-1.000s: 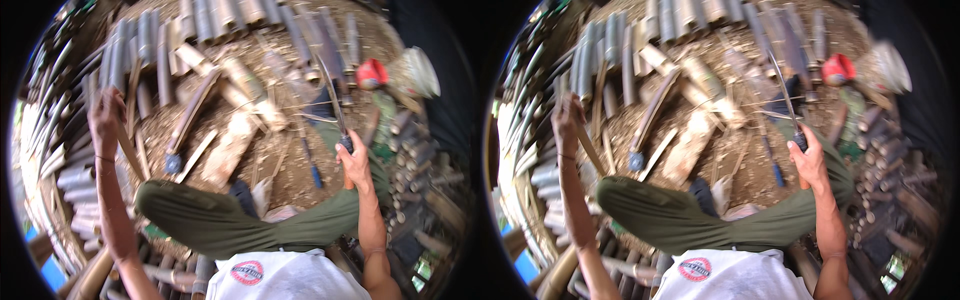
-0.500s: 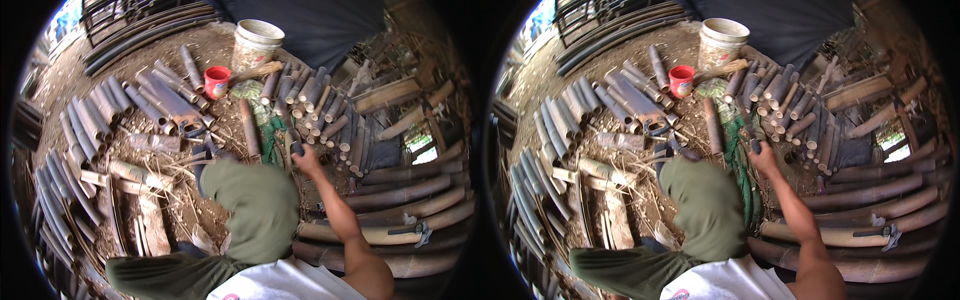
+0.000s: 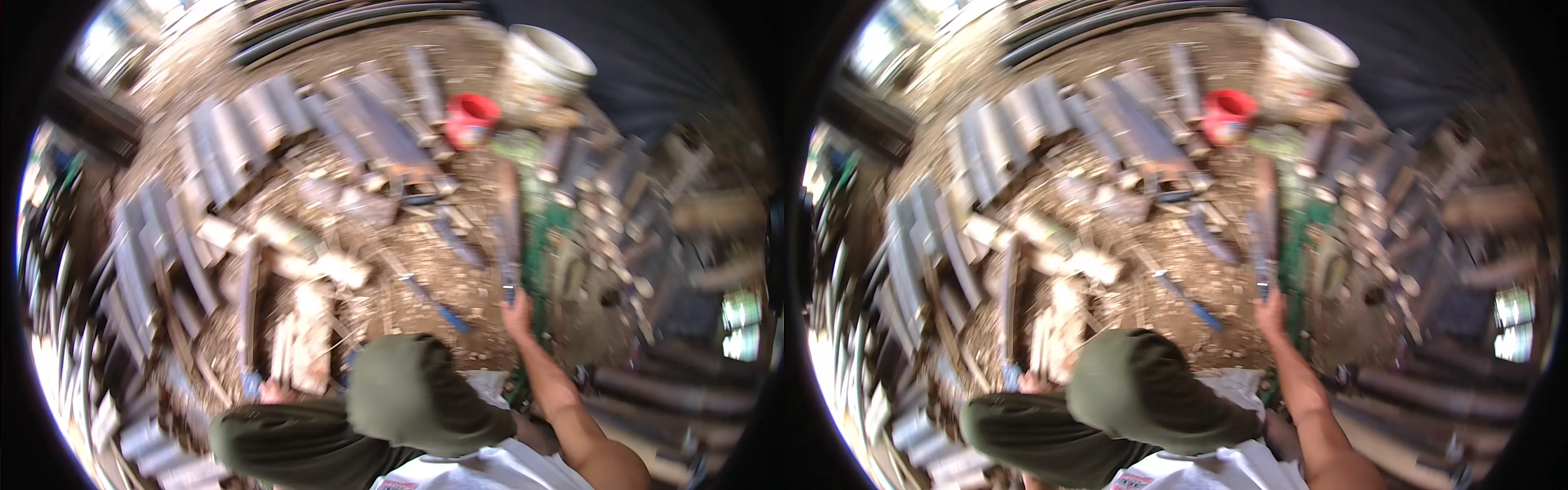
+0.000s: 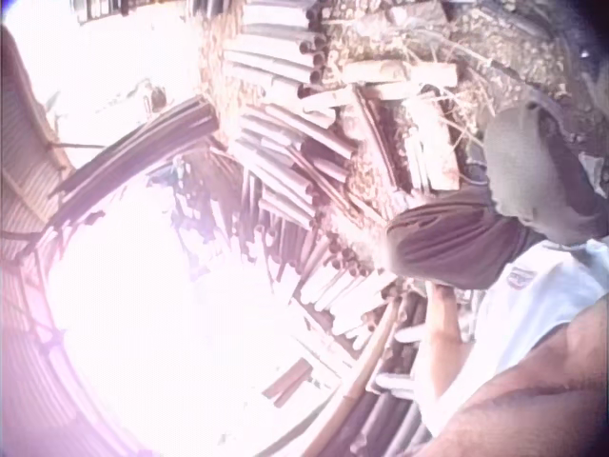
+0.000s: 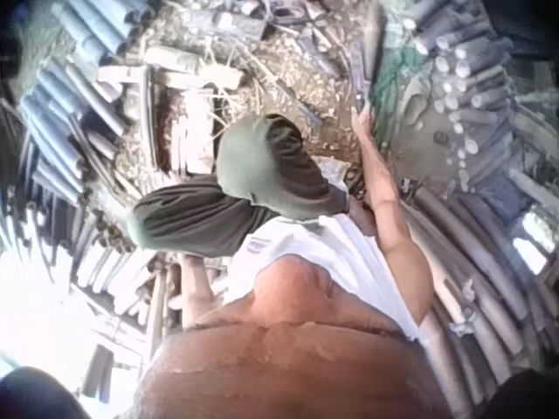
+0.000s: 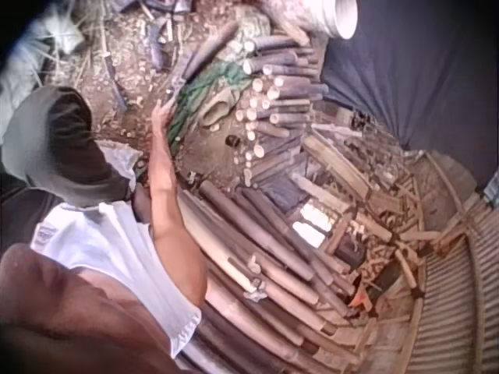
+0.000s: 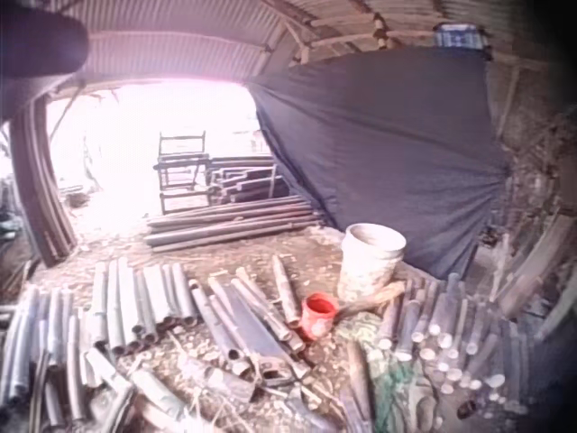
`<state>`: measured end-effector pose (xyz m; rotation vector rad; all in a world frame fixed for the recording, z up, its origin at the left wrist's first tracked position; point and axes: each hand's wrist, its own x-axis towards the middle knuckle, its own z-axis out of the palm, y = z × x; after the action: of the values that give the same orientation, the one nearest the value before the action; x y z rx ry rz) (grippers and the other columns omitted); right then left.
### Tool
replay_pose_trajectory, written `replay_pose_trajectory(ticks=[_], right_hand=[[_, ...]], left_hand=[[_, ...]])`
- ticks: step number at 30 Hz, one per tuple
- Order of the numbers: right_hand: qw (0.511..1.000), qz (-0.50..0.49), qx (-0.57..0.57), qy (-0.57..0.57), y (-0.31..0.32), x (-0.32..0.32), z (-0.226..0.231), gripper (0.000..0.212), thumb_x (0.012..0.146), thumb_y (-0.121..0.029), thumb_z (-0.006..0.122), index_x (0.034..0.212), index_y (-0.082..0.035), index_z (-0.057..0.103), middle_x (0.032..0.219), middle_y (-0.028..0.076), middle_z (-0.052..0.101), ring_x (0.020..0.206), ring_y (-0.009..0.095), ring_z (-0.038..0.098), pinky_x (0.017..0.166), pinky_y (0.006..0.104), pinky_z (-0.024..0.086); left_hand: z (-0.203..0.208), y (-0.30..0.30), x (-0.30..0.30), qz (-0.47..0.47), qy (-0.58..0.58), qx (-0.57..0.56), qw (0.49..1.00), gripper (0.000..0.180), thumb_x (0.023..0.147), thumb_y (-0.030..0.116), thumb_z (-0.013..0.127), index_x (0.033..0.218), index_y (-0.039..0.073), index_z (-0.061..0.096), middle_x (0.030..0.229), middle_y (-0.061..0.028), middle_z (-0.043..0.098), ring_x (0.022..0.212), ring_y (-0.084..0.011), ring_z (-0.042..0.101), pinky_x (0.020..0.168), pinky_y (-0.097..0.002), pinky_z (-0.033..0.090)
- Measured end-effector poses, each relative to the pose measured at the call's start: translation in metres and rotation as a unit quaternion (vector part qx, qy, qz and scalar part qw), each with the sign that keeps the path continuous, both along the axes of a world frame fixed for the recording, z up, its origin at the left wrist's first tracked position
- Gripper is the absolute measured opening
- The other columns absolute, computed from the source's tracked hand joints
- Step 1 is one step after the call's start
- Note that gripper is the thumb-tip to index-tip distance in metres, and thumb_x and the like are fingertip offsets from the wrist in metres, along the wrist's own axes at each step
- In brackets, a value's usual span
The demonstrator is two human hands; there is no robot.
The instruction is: The person shaves a long bamboo pole using a machete while sitting on the ground. They hold the pole with one hand and run the blade along the surface to remove layers, surrounded by numerous bamboo segments and wood shavings.
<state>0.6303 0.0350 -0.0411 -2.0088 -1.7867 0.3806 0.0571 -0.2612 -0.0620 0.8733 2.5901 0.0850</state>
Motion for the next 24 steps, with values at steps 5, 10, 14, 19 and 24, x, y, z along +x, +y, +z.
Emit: replay_pose_trajectory(ticks=[5, 10, 14, 19, 24], right_hand=[[0.983, 0.054, 0.043, -0.17, 0.036, -0.064, 0.024, 0.064, 0.08, -0.012, 0.068, 0.136, 0.0, 0.04, 0.131, 0.023, 0.043, 0.118, 0.041, 0.042, 0.101, 0.0505, 0.035], [0.904, 0.408, -0.064, -0.109, 0.018, -0.199, 0.05, 0.062, 0.083, -0.031, 0.066, 0.134, -0.002, 0.045, 0.129, 0.02, 0.046, 0.118, 0.039, 0.045, 0.099, 0.0496, 0.038], [0.914, 0.323, -0.203, -0.14, 0.002, -0.211, 0.018, 0.045, 0.084, -0.021, 0.065, 0.121, -0.001, 0.05, 0.116, 0.02, 0.048, 0.114, 0.04, 0.045, 0.095, 0.0497, 0.039], [0.908, 0.337, -0.152, -0.195, 0.001, -0.145, 0.021, 0.03, 0.085, -0.011, 0.062, 0.11, -0.001, 0.05, 0.106, 0.019, 0.049, 0.109, 0.04, 0.049, 0.088, 0.0483, 0.042], [0.913, 0.263, -0.263, -0.168, 0.014, -0.13, 0.012, 0.044, 0.079, -0.02, 0.073, 0.112, -0.001, 0.05, 0.113, 0.022, 0.054, 0.107, 0.042, 0.053, 0.089, 0.0489, 0.044]], left_hand=[[0.017, -0.014, -0.003, 0.0, -0.016, -0.005, 1.0, 0.05, 0.077, 0.018, 0.069, 0.117, 0.002, 0.043, 0.112, -0.0229, 0.055, 0.1, -0.0419, 0.057, 0.081, -0.0502, 0.048], [0.04, -0.008, -0.007, -0.029, -0.065, 0.062, 0.996, 0.046, 0.075, 0.016, 0.068, 0.112, 0.004, 0.044, 0.104, -0.0209, 0.054, 0.098, -0.0423, 0.058, 0.081, -0.0501, 0.048], [0.07, 0.0, -0.025, -0.021, -0.045, 0.113, 0.992, 0.047, 0.075, 0.018, 0.061, 0.119, 0.009, 0.048, 0.101, -0.02, 0.051, 0.089, -0.0411, 0.06, 0.078, -0.0496, 0.05], [0.098, 0.018, -0.092, 0.052, -0.024, 0.124, 0.991, 0.057, 0.076, 0.018, 0.06, 0.132, 0.012, 0.046, 0.112, -0.0195, 0.059, 0.087, -0.037, 0.064, 0.08, -0.0453, 0.054], [0.068, 0.012, -0.165, 0.019, 0.135, 0.1, 0.986, 0.067, 0.078, 0.011, 0.055, 0.142, 0.013, 0.037, 0.107, -0.0206, 0.06, 0.101, -0.0367, 0.059, 0.085, -0.0465, 0.048]])
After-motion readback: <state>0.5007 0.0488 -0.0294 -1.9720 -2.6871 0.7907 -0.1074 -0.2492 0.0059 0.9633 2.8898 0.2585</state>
